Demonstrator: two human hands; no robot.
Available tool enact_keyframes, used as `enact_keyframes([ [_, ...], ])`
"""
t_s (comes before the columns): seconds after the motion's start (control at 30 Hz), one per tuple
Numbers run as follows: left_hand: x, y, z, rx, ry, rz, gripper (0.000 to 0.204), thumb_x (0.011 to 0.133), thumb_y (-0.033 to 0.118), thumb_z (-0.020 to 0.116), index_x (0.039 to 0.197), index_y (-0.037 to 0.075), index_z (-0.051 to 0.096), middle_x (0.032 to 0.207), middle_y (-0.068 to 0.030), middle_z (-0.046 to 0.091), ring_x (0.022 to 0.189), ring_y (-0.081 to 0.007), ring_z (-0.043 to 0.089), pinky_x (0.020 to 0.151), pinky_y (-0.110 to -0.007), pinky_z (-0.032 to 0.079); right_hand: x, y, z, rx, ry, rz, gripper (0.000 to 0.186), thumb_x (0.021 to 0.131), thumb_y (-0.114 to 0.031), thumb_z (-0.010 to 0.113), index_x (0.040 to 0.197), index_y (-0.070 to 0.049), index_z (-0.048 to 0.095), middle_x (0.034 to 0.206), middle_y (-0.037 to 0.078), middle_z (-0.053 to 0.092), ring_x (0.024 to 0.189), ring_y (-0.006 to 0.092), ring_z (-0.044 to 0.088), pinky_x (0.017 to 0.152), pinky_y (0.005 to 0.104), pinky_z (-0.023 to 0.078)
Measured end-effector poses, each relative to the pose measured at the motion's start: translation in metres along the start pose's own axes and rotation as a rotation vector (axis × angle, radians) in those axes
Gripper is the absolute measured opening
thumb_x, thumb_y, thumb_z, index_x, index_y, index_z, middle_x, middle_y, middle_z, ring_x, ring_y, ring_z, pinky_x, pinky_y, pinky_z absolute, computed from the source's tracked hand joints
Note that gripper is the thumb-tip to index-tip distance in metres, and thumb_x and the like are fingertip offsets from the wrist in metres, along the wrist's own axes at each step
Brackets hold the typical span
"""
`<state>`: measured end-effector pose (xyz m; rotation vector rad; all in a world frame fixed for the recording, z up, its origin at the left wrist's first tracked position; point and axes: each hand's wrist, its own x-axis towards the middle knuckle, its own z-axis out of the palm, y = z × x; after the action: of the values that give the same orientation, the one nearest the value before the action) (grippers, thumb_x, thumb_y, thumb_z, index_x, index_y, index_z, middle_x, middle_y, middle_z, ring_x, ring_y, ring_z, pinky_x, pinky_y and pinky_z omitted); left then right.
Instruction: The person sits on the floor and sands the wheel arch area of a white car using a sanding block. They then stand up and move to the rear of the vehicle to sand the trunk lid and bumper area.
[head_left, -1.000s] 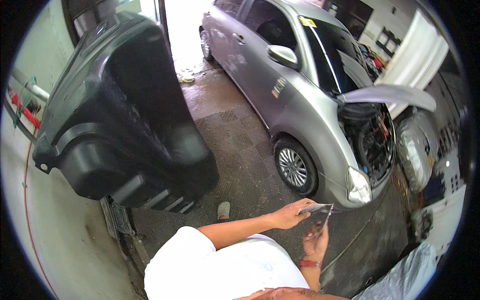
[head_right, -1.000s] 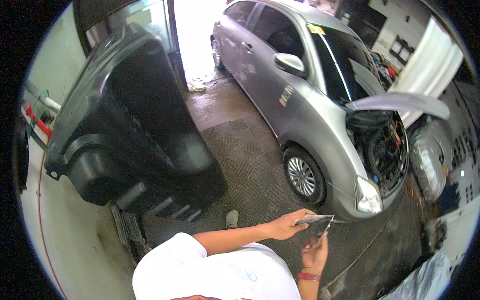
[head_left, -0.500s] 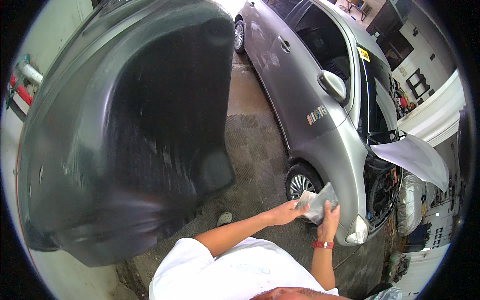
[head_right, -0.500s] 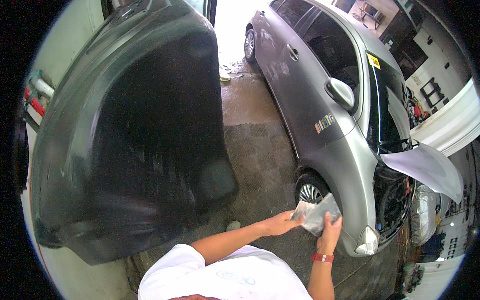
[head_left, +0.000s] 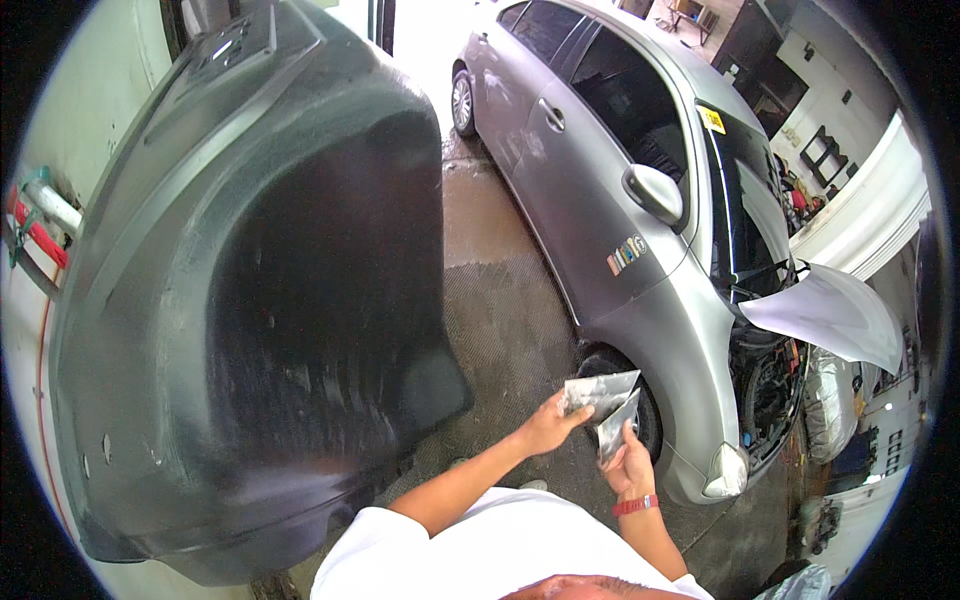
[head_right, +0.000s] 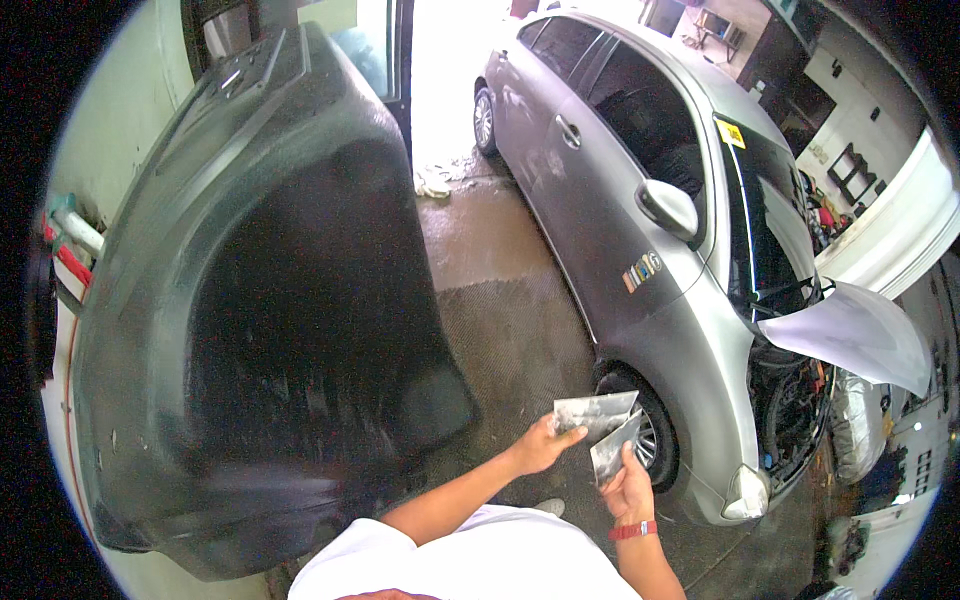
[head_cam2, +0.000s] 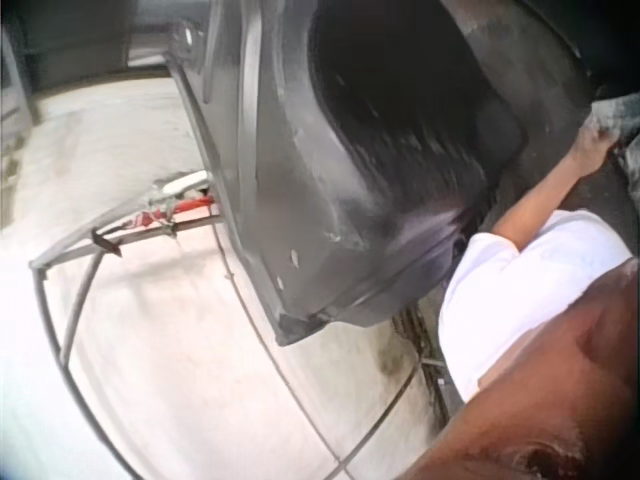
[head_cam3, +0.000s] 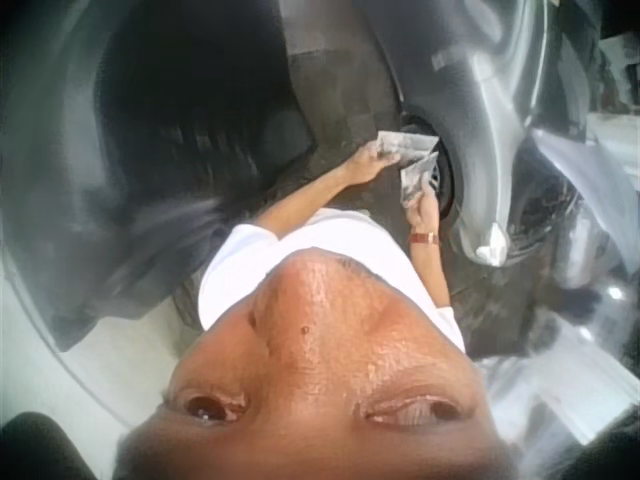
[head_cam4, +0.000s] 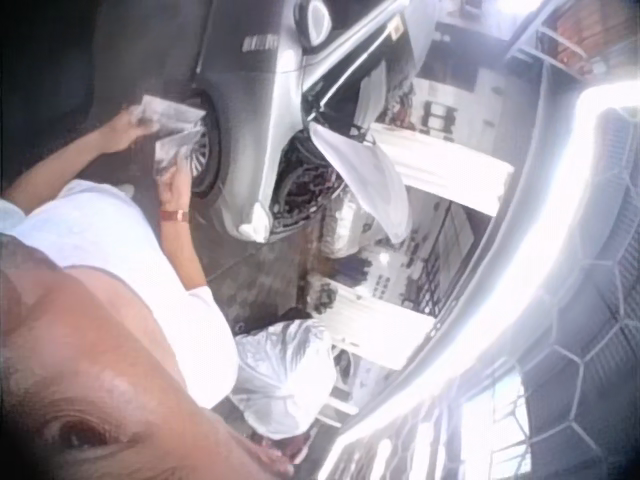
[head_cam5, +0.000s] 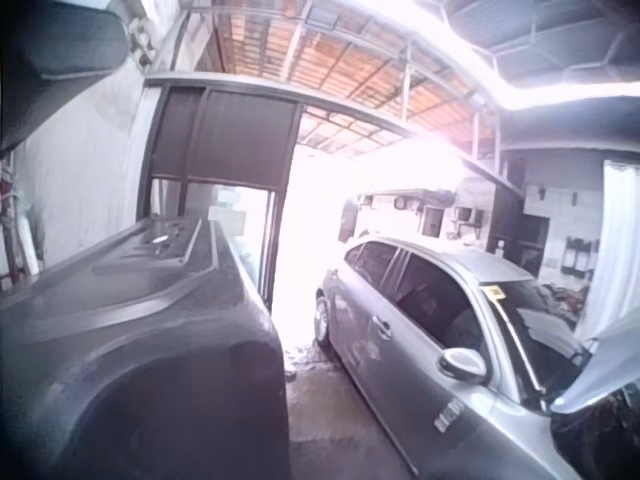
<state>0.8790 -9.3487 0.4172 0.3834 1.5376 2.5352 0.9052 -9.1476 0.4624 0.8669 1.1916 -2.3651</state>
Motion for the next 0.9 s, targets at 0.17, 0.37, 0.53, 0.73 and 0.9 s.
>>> enact_keyframes([
  [0.17,-0.005,0.028,0.022,0.333,-0.149,-0.08,0.039,0.107,0.02,0.055,0.139,-0.002,0.054,0.132,-0.0138,0.065,0.122,-0.019,0.057,0.108,-0.035,0.043,-0.019,-0.048,-0.001,-0.125,-0.077,-0.403,0.039,0.101,-0.026,0.067,0.13,-0.002,0.059,0.111,0.009,0.07,0.096,0.0196,0.07,0.087,0.0386,0.059],
  [0.37,-0.013,0.0,0.062,0.296,-0.404,-0.337,0.058,0.112,0.044,0.041,0.148,-0.001,0.046,0.142,-0.0137,0.059,0.132,-0.0225,0.051,0.115,-0.037,0.036,-0.058,-0.04,-0.025,-0.883,0.084,-0.693,0.042,0.091,-0.011,0.072,0.127,0.004,0.056,0.119,0.011,0.066,0.108,0.0168,0.06,0.098,0.0326,0.047],
  [0.53,-0.021,-0.021,0.119,-0.12,-0.448,-0.565,0.068,0.109,0.052,0.04,0.158,0.004,0.035,0.155,-0.0071,0.047,0.142,-0.0181,0.041,0.12,-0.035,0.029,-0.061,-0.043,-0.113,-0.338,0.218,-0.671,0.049,0.096,-0.022,0.073,0.135,0.001,0.054,0.125,0.009,0.064,0.112,0.0186,0.06,0.102,0.0346,0.046],
  [0.73,-0.026,-0.061,0.227,0.076,-0.526,-0.528,0.075,0.093,0.017,0.077,0.155,0.011,0.036,0.143,-0.0123,0.054,0.13,-0.0207,0.054,0.111,-0.039,0.046,-0.16,-0.025,-0.21,-0.308,-0.118,-0.54,0.047,0.101,-0.027,0.068,0.139,-0.004,0.052,0.126,0.004,0.061,0.115,0.0156,0.058,0.101,0.0323,0.047],
  [0.9,-0.061,-0.127,0.348,0.085,-0.604,-0.535,0.052,0.095,0.007,0.072,0.143,0.002,0.054,0.133,-0.0057,0.065,0.124,-0.0167,0.057,0.11,-0.036,0.044,-0.223,-0.011,-0.361,0.369,0.116,-0.493,0.045,0.101,-0.039,0.066,0.134,-0.01,0.056,0.118,0.006,0.065,0.108,0.0219,0.066,0.09,0.0379,0.054],
])
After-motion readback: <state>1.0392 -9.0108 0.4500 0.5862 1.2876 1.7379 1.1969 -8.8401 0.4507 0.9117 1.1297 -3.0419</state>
